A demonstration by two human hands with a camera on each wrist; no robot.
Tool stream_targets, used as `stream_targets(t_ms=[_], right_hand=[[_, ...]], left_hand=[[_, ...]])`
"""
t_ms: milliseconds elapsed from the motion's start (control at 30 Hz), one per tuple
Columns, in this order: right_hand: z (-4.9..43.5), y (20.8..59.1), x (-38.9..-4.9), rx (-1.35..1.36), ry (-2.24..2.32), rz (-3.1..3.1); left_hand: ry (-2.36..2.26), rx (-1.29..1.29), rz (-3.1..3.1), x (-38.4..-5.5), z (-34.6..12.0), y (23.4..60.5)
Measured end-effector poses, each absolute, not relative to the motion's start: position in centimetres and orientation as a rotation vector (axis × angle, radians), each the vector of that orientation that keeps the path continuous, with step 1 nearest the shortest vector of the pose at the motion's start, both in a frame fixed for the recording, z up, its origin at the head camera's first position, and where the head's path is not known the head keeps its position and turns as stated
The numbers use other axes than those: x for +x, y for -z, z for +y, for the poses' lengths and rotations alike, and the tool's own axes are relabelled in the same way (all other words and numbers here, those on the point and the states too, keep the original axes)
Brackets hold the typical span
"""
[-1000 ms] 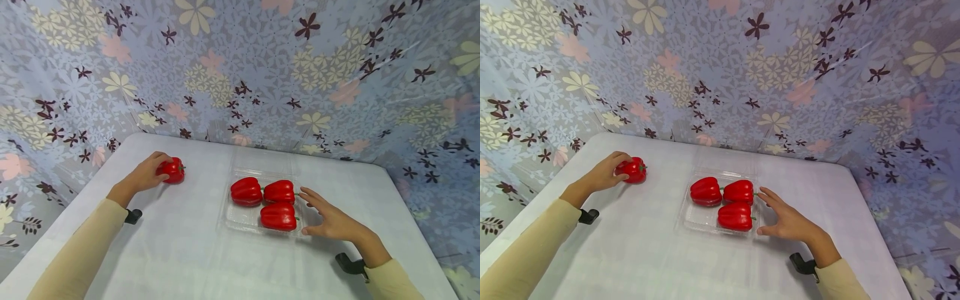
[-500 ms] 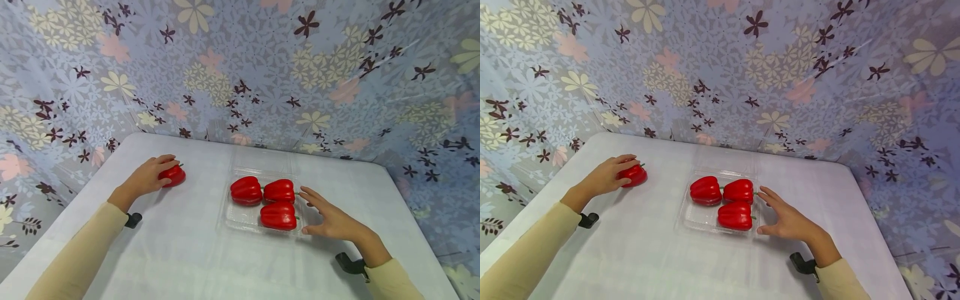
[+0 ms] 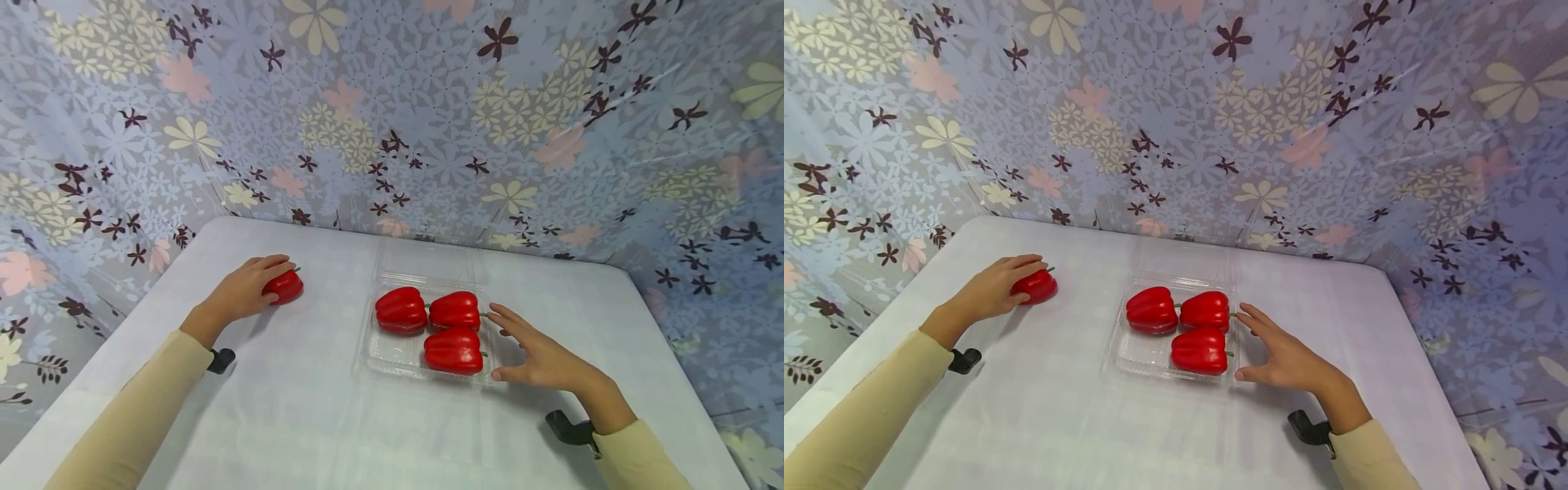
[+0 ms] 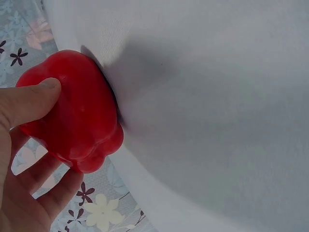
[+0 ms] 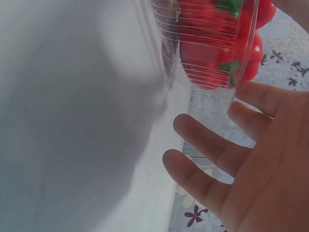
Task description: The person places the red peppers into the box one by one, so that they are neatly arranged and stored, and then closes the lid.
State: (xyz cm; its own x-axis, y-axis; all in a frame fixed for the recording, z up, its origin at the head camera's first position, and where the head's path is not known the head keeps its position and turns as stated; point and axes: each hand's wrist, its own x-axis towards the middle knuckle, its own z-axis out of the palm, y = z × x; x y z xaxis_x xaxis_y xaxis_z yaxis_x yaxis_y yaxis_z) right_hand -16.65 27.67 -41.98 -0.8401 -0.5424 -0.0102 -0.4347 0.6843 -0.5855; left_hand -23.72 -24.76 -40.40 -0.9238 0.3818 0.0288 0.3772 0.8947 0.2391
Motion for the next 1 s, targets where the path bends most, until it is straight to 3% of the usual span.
stream_targets(t_ms=[700, 1000], right_hand=[[27.6, 41.9, -16.8, -0.782, 0.853, 2.712], [27.7, 41.8, -16.7, -0.757, 0.836, 2.715]], left_hand=[[-0.539, 0.534, 3.063, -23.2, -24.7, 40.4], [-0.625, 0.711, 3.111, -22.5, -22.5, 39.1]])
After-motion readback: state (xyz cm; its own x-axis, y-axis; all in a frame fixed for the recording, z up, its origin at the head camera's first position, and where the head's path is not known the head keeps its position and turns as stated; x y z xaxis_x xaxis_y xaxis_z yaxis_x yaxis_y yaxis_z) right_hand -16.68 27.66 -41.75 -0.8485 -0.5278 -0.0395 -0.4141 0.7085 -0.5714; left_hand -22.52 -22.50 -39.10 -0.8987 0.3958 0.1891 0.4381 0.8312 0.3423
